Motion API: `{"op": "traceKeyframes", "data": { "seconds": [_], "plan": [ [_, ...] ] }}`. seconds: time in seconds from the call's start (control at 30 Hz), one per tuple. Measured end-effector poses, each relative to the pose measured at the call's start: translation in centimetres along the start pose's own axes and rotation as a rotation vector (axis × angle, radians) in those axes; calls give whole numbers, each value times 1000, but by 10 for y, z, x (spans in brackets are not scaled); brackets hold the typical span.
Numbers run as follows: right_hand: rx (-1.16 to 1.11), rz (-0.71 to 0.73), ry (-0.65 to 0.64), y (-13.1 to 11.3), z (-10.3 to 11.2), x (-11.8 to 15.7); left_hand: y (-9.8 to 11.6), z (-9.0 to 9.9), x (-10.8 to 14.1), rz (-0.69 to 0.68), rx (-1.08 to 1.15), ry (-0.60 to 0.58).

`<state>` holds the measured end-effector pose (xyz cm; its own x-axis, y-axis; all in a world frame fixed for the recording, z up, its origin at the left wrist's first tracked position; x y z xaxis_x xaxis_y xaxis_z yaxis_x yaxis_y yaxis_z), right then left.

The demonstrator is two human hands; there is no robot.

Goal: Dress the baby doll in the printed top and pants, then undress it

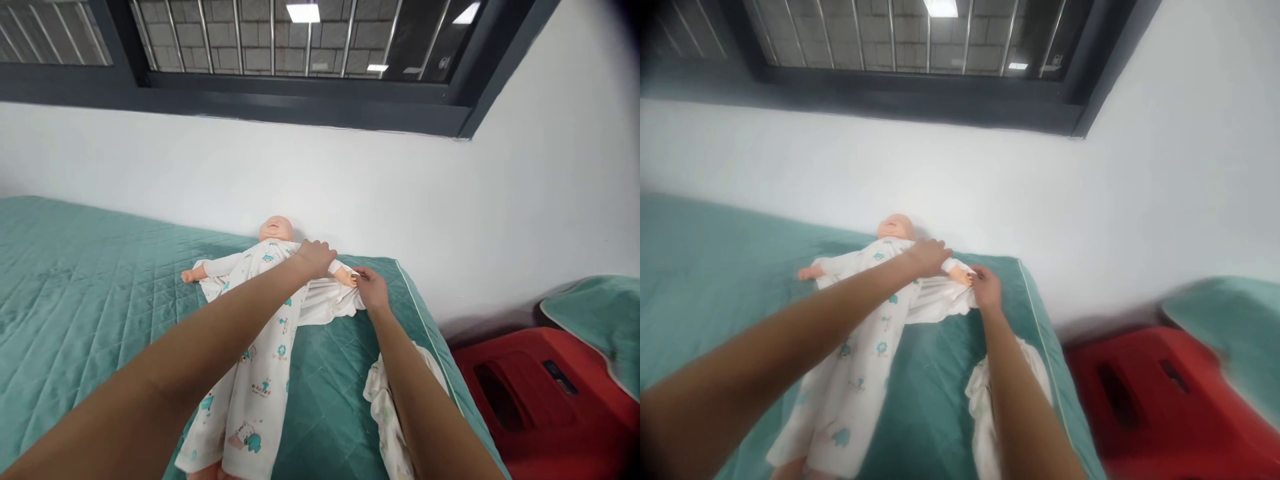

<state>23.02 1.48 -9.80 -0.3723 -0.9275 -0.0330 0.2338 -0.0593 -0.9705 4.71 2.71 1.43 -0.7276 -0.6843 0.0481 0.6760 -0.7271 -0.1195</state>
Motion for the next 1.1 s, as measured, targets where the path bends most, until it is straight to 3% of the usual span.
{"op": "traceKeyframes", "data": {
  "seconds": [0.17, 0.3, 0.47, 0.6, 0.7, 0.83, 0.97, 1.1],
  "plan": [
    [-207, -36, -81, -1, 5, 3, 2, -10, -4, 10, 43, 4],
    [-268, -57, -58, -1, 11, 4, 8, -21, -9, 14, 82, -1],
    [-213, -64, 34, 4, 14, -1, 17, -30, -15, 45, 118, 13],
    [-65, -23, 13, 0, 7, 3, 24, -26, -9, 56, 141, 41],
    [83, 39, -77, -7, -2, 10, 18, -14, 14, 61, 148, 101],
    [409, 242, -166, -15, -10, 15, -20, -4, 72, 178, 312, 290],
    [580, 351, -153, -16, -13, 10, -62, -24, 132, 414, 668, 573],
    [698, 444, -116, -16, -16, 6, -73, -52, 161, 432, 1020, 675]
  ]
}}
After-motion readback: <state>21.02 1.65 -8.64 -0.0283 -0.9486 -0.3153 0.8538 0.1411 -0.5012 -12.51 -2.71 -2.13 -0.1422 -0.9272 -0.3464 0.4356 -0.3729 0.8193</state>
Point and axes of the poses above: each hand's wrist, its own x-axis away from the middle knuckle, its own z-axis out of the back of the hand, y = z × x, the point moved 3 cm from there along -x, towards the middle knuckle, and after that the axes turned 9 degrees about -z, right-handed, at the moved point
